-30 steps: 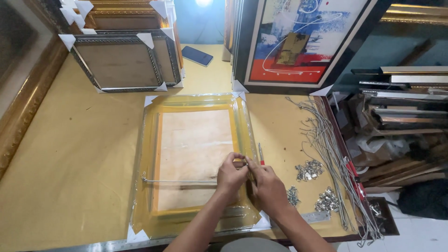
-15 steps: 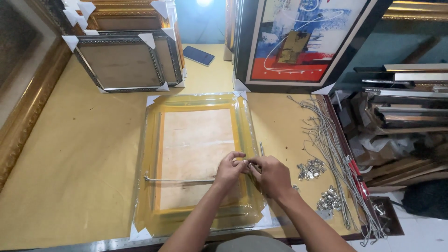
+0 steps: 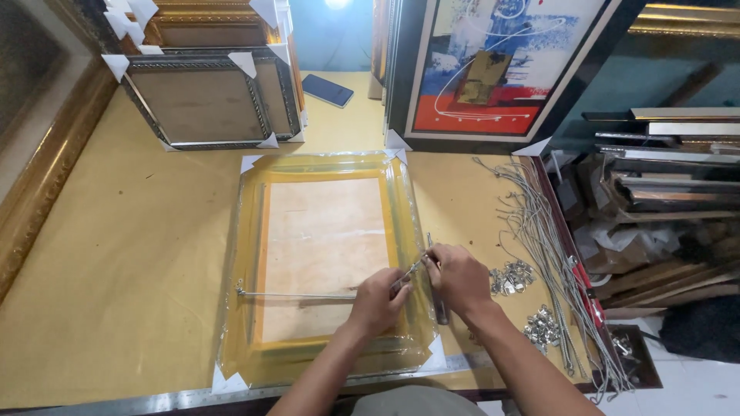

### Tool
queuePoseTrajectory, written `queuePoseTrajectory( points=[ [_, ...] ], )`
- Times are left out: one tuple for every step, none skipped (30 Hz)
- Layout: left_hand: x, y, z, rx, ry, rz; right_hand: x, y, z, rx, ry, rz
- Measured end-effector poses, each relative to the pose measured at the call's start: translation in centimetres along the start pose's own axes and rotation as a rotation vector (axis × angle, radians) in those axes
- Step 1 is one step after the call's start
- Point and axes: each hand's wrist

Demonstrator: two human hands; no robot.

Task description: Installing a metal hanging wire onto the back of a picture frame using a screwdriver.

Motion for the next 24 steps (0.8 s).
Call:
queuePoseTrajectory(
  points=[
    [-0.3,0.1,0.2,0.0,-0.001,-0.001,0.2,0.0,0.1,0.001,-0.001,0.0],
    [-0.7,0.1,0.4,0.014,-0.04,-0.005,0.3,0.0,0.1,-0.014,0.004,-0.004],
    [-1.0,0.2,0.6,0.027,-0.08,-0.009,0.5,0.1,0.2,-0.028,0.009,-0.007],
    [-1.2,0.8,1.6,0.028,-0.081,-0.009,0.7,0.0,0.1,-0.027,0.008,-0.006],
    [-1.5,1.4,2.6,0.022,-0.103,-0.035,0.9,-0.1,-0.1,0.003,0.049,0.028],
    [-1.8,2.0,3.5,0.017,-0.125,-0.061,1.0,-0.2,-0.2,0.034,0.09,0.064],
    [-2.0,2.1,3.8,0.019,-0.124,-0.061,1.2,-0.2,-0.5,0.036,0.091,0.063],
    [-2.1,2.3,4.0,0.042,-0.129,-0.098,1.3,-0.3,-0.9,0.059,0.121,0.072],
    [-2.2,2.4,4.3,0.063,-0.134,-0.136,1.4,-0.2,-1.1,0.082,0.15,0.081],
    [-2.3,2.2,4.0,0.064,-0.134,-0.136,1.7,-0.6,-1.1,0.082,0.15,0.081],
    [-2.3,2.0,3.6,0.089,-0.185,-0.12,2.1,-1.0,-1.1,0.056,0.206,0.113],
    [-2.3,1.7,3.2,0.114,-0.236,-0.104,2.5,-1.4,-1.2,0.029,0.261,0.145],
    [-2.4,1.9,3.2,0.111,-0.235,-0.105,2.5,-1.2,-1.4,0.027,0.26,0.144],
    [-2.5,2.0,3.2,0.107,-0.27,-0.082,2.6,-1.1,-1.7,0.042,0.274,0.108],
    [-2.5,2.1,3.1,0.105,-0.306,-0.058,2.8,-0.9,-1.9,0.057,0.289,0.075],
    [-2.4,2.0,3.0,0.103,-0.308,-0.058,3.0,-1.1,-1.8,0.055,0.288,0.076],
    [-2.5,2.0,2.9,0.13,-0.303,-0.095,3.1,-1.4,-1.8,0.047,0.303,0.072],
    [-2.6,2.0,2.8,0.156,-0.298,-0.132,3.3,-1.7,-1.7,0.04,0.318,0.068],
    [-2.6,2.0,2.9,0.154,-0.295,-0.133,3.2,-1.6,-1.8,0.039,0.318,0.064],
    [-2.7,2.1,3.1,0.178,-0.325,-0.124,3.2,-1.5,-1.9,0.055,0.293,0.043],
    [-2.6,2.3,3.2,0.205,-0.357,-0.115,3.3,-1.4,-2.0,0.072,0.269,0.024],
    [-2.5,2.3,3.2,0.205,-0.356,-0.115,3.6,-1.5,-2.0,0.073,0.269,0.023],
    [-2.5,2.4,3.2,0.202,-0.364,-0.121,3.8,-1.7,-2.0,0.056,0.278,0.018],
    [-2.4,2.4,3.3,0.198,-0.372,-0.127,4.0,-2.0,-1.9,0.039,0.288,0.012]
  ],
)
Point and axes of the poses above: each hand's wrist, its own x-axis towards the middle knuckle, its own y-axis out of the back of the hand, z = x × y
